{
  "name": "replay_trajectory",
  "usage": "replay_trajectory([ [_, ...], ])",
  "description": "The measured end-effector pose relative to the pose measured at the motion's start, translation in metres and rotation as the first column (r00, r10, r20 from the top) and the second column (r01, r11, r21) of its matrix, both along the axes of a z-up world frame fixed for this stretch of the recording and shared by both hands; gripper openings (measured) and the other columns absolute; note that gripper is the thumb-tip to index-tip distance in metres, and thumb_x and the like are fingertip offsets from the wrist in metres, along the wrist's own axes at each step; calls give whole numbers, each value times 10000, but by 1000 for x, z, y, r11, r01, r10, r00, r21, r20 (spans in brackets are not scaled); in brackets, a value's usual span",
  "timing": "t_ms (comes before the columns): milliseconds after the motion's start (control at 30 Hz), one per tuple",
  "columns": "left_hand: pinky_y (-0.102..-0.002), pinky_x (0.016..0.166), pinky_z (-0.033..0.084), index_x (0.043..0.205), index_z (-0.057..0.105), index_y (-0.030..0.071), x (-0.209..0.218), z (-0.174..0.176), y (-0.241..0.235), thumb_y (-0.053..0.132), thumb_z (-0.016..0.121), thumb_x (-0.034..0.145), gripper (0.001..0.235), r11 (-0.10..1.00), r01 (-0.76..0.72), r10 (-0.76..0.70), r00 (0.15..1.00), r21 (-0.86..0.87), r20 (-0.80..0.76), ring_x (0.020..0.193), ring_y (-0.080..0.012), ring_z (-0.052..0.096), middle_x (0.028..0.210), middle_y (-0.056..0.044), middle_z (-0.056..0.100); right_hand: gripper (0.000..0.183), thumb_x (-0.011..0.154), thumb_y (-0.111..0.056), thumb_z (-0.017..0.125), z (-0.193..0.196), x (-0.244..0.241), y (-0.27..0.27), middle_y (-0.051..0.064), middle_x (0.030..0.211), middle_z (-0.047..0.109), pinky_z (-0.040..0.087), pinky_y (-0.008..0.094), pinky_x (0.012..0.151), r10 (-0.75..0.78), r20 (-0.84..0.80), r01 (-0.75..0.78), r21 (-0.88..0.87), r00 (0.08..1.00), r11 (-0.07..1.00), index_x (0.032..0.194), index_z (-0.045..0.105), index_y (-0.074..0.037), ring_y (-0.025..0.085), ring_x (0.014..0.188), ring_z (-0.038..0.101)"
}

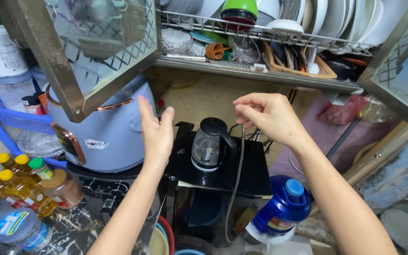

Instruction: The person picks up bowls and cups from a blue basket on the floor and places them into a wall-mounted dish rack. The person handles the items one at a time, arranging them on the metal shelves inside the cabinet.

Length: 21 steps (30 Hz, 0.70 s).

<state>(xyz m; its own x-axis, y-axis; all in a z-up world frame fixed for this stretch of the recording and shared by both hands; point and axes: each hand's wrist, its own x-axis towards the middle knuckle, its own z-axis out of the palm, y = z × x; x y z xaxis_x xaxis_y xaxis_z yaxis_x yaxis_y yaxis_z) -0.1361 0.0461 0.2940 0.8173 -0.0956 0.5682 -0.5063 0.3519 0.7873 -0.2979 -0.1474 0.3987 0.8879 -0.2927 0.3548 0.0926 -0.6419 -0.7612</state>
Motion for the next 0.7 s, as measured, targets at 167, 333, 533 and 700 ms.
replay_trajectory([
  [167, -453, 1323, 192, 1630, 72, -14, 31, -26, 40, 2, 610, 1043, 797, 975, -49, 60, 997, -217, 44, 1663, -366, 137, 1747, -279, 94, 278, 976, -116, 605, -22, -17, 11, 111, 1000, 776, 643, 284, 721, 52, 16, -54, 109, 998, 993, 1193, 705, 26, 166, 878, 778],
  [333, -458, 1345, 276, 1624, 96, 30, 38, -43, 49, -46, 586, 1080, 736, 960, 70, -35, 991, -271, 132, 1656, -405, 235, 1753, -292, 190, 279, 1003, -127, 610, -42, -49, 9, 122, 1016, 766, 642, 280, 748, -3, 28, -3, 231, 1000, 973, 1220, 693, 27, 172, 885, 760],
  [533, -433, 1330, 250, 1665, 36, 110, 21, -69, 17, -104, 538, 1147, 752, 951, 194, -138, 963, -241, 233, 1623, -373, 229, 1733, -196, 176, 289, 1025, -151, 607, -62, -80, -11, 116, 1018, 750, 638, 276, 746, -38, -10, 39, 255, 999, 966, 1248, 676, 19, 172, 883, 761],
  [700, -465, 1355, 228, 1683, 38, 173, -10, -60, -13, -117, 463, 1110, 770, 985, 148, -119, 953, -87, 279, 1638, -351, 192, 1759, -134, 127, 307, 1035, -147, 607, -63, -99, -34, 121, 1041, 747, 636, 281, 750, -23, 33, 12, 296, 999, 955, 1283, 659, 25, 175, 903, 755],
])
